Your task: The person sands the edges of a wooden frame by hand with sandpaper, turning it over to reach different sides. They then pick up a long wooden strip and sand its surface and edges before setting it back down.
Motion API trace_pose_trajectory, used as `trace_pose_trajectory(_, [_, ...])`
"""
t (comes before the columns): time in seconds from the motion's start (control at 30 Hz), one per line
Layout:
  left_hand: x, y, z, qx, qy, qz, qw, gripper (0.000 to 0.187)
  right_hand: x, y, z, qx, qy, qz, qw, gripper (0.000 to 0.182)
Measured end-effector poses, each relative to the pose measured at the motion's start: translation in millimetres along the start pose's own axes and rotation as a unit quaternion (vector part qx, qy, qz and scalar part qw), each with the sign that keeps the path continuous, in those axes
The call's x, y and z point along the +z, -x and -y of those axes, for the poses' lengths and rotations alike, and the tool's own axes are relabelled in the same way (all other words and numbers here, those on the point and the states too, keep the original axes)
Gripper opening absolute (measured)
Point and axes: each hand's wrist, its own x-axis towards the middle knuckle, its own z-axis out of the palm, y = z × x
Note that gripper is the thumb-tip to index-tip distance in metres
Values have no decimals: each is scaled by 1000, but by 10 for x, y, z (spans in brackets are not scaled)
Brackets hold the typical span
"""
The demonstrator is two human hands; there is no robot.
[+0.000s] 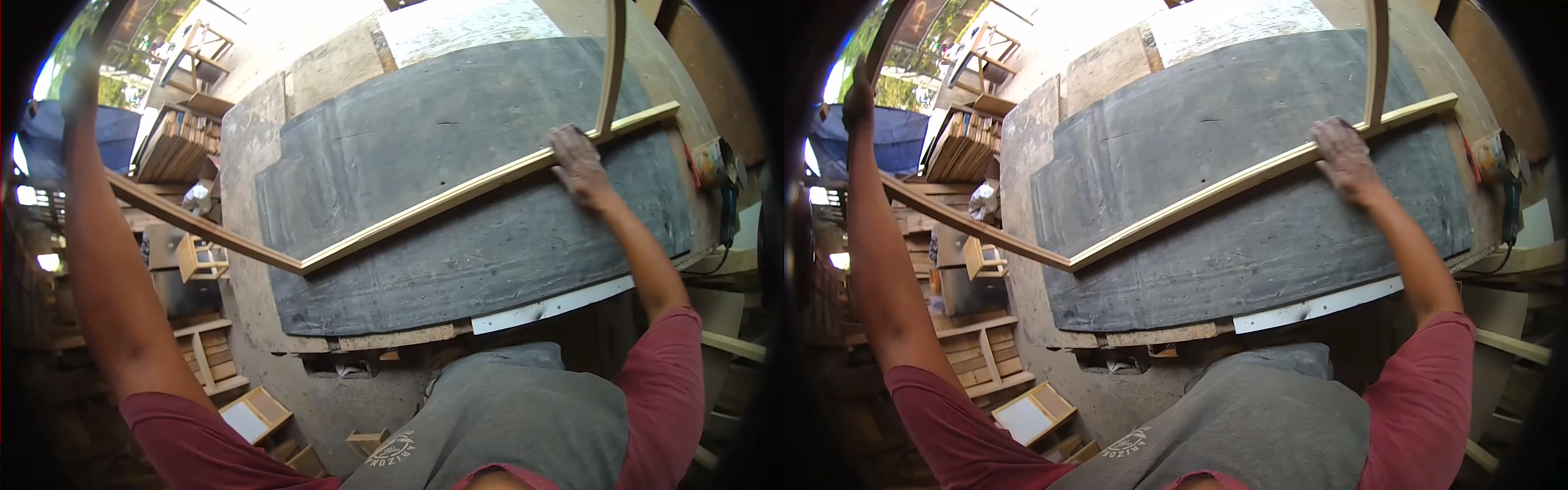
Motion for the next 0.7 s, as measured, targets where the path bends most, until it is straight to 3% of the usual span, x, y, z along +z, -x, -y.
trace_pose_trajectory(0.1, [-344,161,-474,-63,78,21,995,71,78,-110,368,-12,-76,-24,997,78])
trace_pose_trajectory(0.17, [-348,46,-458,-132,93,34,986,81,142,-359,1076,-82,-151,41,984,81])
trace_pose_trajectory(0.2, [-322,3,-432,-182,90,40,978,88,228,-496,1496,-124,-170,27,977,80])
trace_pose_trajectory(0.4, [-365,143,-366,-132,173,1,976,85,912,-1198,3878,-189,-176,-52,965,75])
trace_pose_trajectory(0.47, [-307,74,-241,-117,187,-14,975,85,880,-1333,4248,-212,-149,6,966,76])
trace_pose_trajectory(0.53, [-257,-28,-102,-136,91,58,985,76,836,-1256,4100,-208,-145,11,967,76])
trace_pose_trajectory(0.57, [-227,9,-119,-139,95,63,984,76,855,-1161,3836,-192,-183,-37,963,73])
trace_pose_trajectory(0.6, [-217,25,-150,-69,90,3,994,73,838,-1107,3515,-176,-219,-88,956,71])
trace_pose_trajectory(0.63, [-215,60,-191,0,83,-55,995,73,389,-1077,3051,-148,-212,-17,966,65])
trace_pose_trajectory(0.7, [-247,144,-313,135,64,-176,973,80,129,-843,2010,-144,-133,-22,980,68])
